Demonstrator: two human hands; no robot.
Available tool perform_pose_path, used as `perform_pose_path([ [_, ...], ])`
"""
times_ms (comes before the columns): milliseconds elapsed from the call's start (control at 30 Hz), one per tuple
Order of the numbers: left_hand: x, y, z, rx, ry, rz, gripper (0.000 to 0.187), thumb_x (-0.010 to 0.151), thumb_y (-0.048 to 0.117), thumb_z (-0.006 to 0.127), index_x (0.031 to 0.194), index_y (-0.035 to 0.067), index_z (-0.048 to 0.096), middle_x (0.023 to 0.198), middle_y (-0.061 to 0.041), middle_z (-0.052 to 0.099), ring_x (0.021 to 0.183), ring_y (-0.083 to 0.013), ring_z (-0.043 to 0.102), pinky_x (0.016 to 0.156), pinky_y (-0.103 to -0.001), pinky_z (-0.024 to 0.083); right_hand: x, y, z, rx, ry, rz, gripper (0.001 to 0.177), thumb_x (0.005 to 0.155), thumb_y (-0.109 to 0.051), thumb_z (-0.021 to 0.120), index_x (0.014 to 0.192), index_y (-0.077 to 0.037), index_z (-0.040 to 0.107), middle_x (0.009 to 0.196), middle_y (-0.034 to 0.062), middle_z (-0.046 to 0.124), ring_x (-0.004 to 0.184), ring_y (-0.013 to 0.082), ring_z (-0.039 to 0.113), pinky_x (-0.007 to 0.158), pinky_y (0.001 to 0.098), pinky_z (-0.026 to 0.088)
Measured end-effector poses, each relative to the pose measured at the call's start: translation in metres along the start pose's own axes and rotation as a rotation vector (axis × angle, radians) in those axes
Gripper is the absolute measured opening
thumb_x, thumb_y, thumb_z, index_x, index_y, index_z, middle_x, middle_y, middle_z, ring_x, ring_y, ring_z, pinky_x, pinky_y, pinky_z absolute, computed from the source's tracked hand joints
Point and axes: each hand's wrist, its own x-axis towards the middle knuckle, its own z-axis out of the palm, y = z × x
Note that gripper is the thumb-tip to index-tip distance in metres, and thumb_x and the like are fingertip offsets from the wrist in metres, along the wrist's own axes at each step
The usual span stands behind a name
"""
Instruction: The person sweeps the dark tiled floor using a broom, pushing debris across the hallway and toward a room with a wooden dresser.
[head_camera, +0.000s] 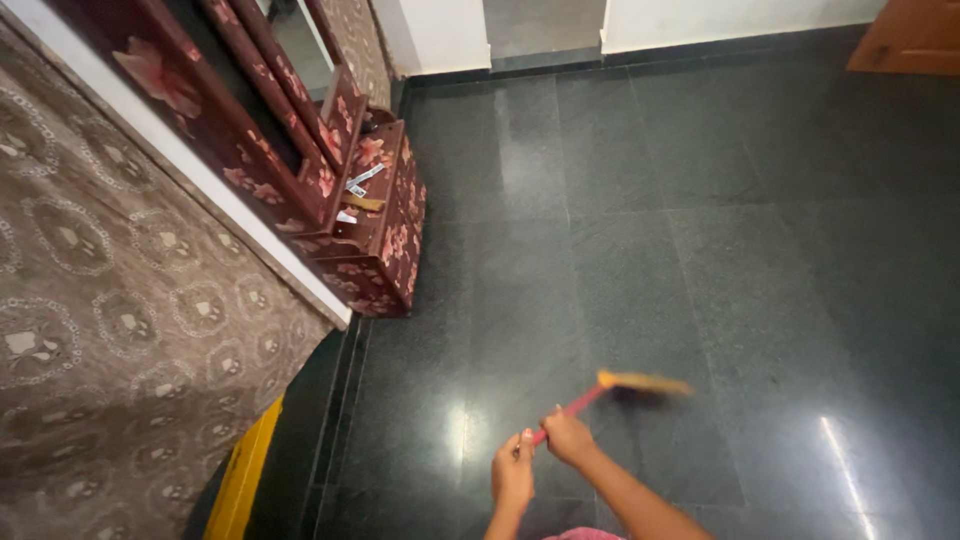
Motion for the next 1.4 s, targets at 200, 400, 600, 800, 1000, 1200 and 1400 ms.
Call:
perform_pose_path([
  [200, -0.027, 0.023, 0.007, 0.356, 0.188, 0.095, 0.045, 0.098, 0.053, 0.055, 0.091, 0.011, 0.07, 0.078, -0.013, 0.072, 0.075, -0.0379, 0.067, 0.066, -0.051, 0.049, 0.026, -0.005, -0.004, 0.143, 0.201, -0.373, 0.007, 0.079, -0.009, 0.066, 0.083, -0.004, 0.068, 0.093, 0.018, 0.066, 0.1, 0.0429, 0.067, 0.089, 0.0494, 0.054],
  [400, -0.03, 0.018, 0.001, 0.282, 0.26, 0.032, 0.042, 0.096, 0.053, 0.051, 0.088, 0.022, 0.079, 0.085, -0.007, 0.078, 0.084, -0.0332, 0.074, 0.072, -0.048, 0.054, 0.015, -0.024, 0.009, 0.26, -0.01, -0.337, 0.011, 0.081, -0.012, 0.066, 0.081, -0.001, 0.068, 0.08, 0.0212, 0.069, 0.081, 0.0433, 0.069, 0.098, 0.0532, 0.05],
  [600, -0.013, -0.021, 0.002, 0.343, 0.081, -0.065, 0.044, 0.095, 0.054, 0.054, 0.081, 0.021, 0.081, 0.083, -0.006, 0.076, 0.084, -0.0328, 0.072, 0.071, -0.045, 0.052, -0.039, -0.017, 0.01, 0.053, -0.224, 0.069, 0.013, 0.086, -0.011, 0.063, 0.093, -0.01, 0.075, 0.093, 0.0235, 0.07, 0.096, 0.0437, 0.07, 0.086, 0.0549, 0.054],
  [800, -0.03, -0.017, 0.018, 0.248, 0.003, 0.145, 0.043, 0.099, 0.05, 0.054, 0.08, 0.016, 0.072, 0.064, -0.015, 0.064, 0.063, -0.0342, 0.064, 0.062, -0.047, 0.046, -0.048, 0.005, 0.0, -0.002, 0.091, 0.086, 0.013, 0.079, -0.012, 0.067, 0.091, -0.01, 0.073, 0.098, 0.0201, 0.072, 0.105, 0.0419, 0.067, 0.098, 0.0511, 0.051],
  [1000, -0.067, 0.031, 0.011, 0.39, 0.099, 0.174, 0.035, 0.091, 0.054, 0.064, 0.092, 0.019, 0.072, 0.07, -0.012, 0.07, 0.068, -0.0352, 0.068, 0.063, -0.049, 0.05, -0.014, 0.006, -0.012, 0.046, 0.278, -0.294, 0.012, 0.08, -0.013, 0.065, 0.09, -0.006, 0.067, 0.109, 0.0197, 0.068, 0.122, 0.0454, 0.06, 0.089, 0.0507, 0.053],
  [1200, -0.071, 0.013, 0.028, 0.443, 0.182, 0.078, 0.033, 0.092, 0.048, 0.059, 0.117, 0.031, 0.073, 0.091, -0.01, 0.077, 0.089, -0.0369, 0.073, 0.074, -0.05, 0.056, -0.024, -0.002, -0.005, 0.109, -0.12, -0.24, 0.03, 0.08, -0.033, 0.071, 0.094, -0.006, 0.069, 0.105, 0.019, 0.069, 0.096, 0.0419, 0.069, 0.082, 0.0493, 0.056],
  [1400, -0.059, -0.027, 0.055, 0.504, 0.03, 0.044, 0.037, 0.097, 0.05, 0.058, 0.099, 0.021, 0.081, 0.091, -0.011, 0.075, 0.089, -0.0367, 0.071, 0.077, -0.051, 0.056, -0.085, 0.012, -0.007, 0.047, -0.215, -0.085, 0.027, 0.091, -0.032, 0.064, 0.089, -0.007, 0.074, 0.091, 0.0218, 0.071, 0.089, 0.0425, 0.069, 0.076, 0.0521, 0.056],
])
